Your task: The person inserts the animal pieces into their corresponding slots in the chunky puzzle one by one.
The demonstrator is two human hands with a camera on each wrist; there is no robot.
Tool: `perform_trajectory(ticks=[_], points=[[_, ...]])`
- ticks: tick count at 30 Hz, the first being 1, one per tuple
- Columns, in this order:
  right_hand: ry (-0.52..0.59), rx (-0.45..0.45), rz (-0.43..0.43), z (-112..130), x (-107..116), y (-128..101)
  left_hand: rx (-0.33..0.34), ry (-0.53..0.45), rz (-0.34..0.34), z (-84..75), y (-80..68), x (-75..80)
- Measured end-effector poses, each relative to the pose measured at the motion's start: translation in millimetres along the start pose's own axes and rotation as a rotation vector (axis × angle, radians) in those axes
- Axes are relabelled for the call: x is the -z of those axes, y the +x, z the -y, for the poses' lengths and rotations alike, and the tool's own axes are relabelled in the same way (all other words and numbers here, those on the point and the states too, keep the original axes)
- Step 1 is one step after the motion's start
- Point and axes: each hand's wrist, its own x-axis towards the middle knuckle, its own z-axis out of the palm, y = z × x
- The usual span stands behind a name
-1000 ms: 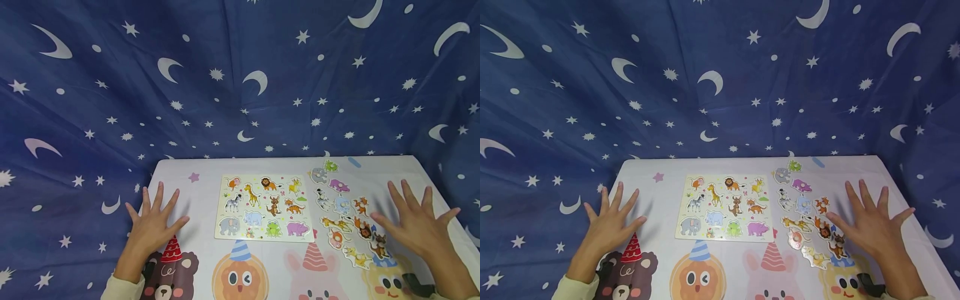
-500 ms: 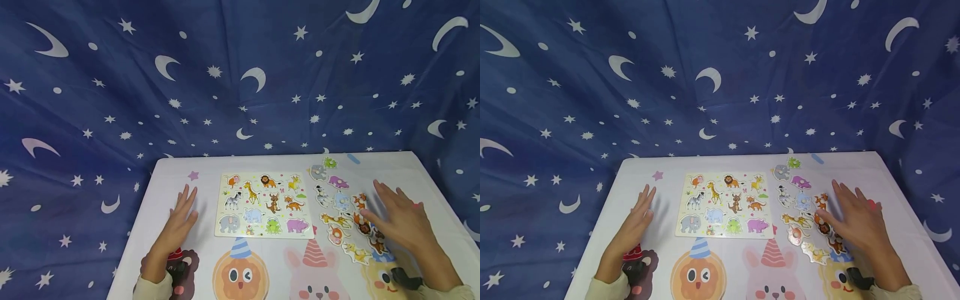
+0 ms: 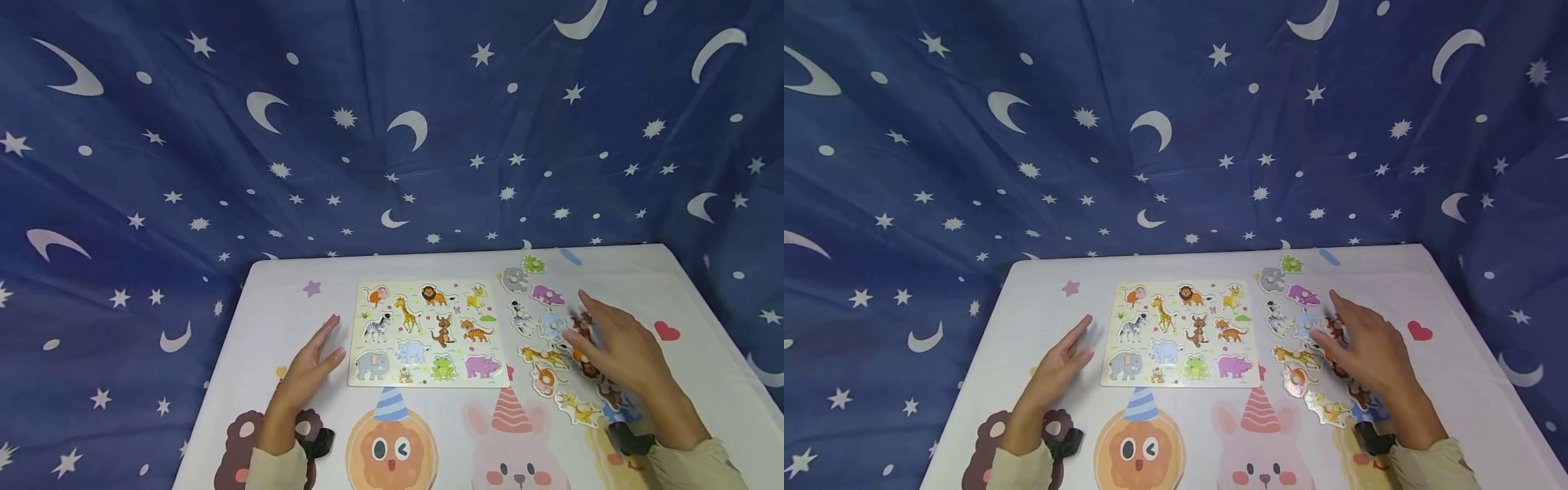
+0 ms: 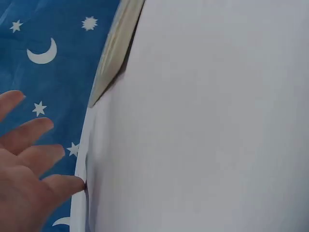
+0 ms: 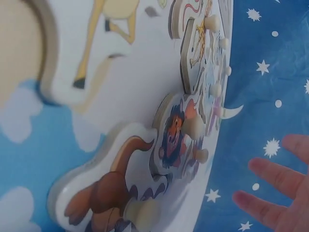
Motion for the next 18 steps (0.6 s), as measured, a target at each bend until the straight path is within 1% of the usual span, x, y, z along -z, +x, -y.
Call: perform_trajectory(ticks=[3, 5, 8, 10, 13, 15, 18], points=[[-0.007, -0.013, 0.022, -1.7, -1.8, 3.8, 0.022, 0.086, -0.004, 4.2, 1.7, -1.2], [-0.014, -0.016, 0.037, -3.8, -1.7, 5.0, 0.023, 0.175, 0.012, 4.7, 1.6, -1.3], [0.001, -0.019, 0.051, -7.9, -1.3, 6.8, 0.025, 0.292, 0.055, 6.2, 3.7, -2.6], [0.021, -0.02, 0.058, -10.0, -0.9, 7.6, 0.044, 0.359, 0.085, 8.2, 4.9, -4.1], [0.047, -0.033, 0.082, -11.9, 0.0, 7.6, 0.074, 0.437, 0.135, 10.3, 4.6, -6.3], [0.058, -0.05, 0.098, -13.6, 0.6, 6.8, 0.086, 0.482, 0.157, 11.9, 3.6, -7.9], [0.066, -0.07, 0.107, -18.5, 1.7, 5.5, 0.08, 0.518, 0.159, 13.3, 1.4, -10.7]])
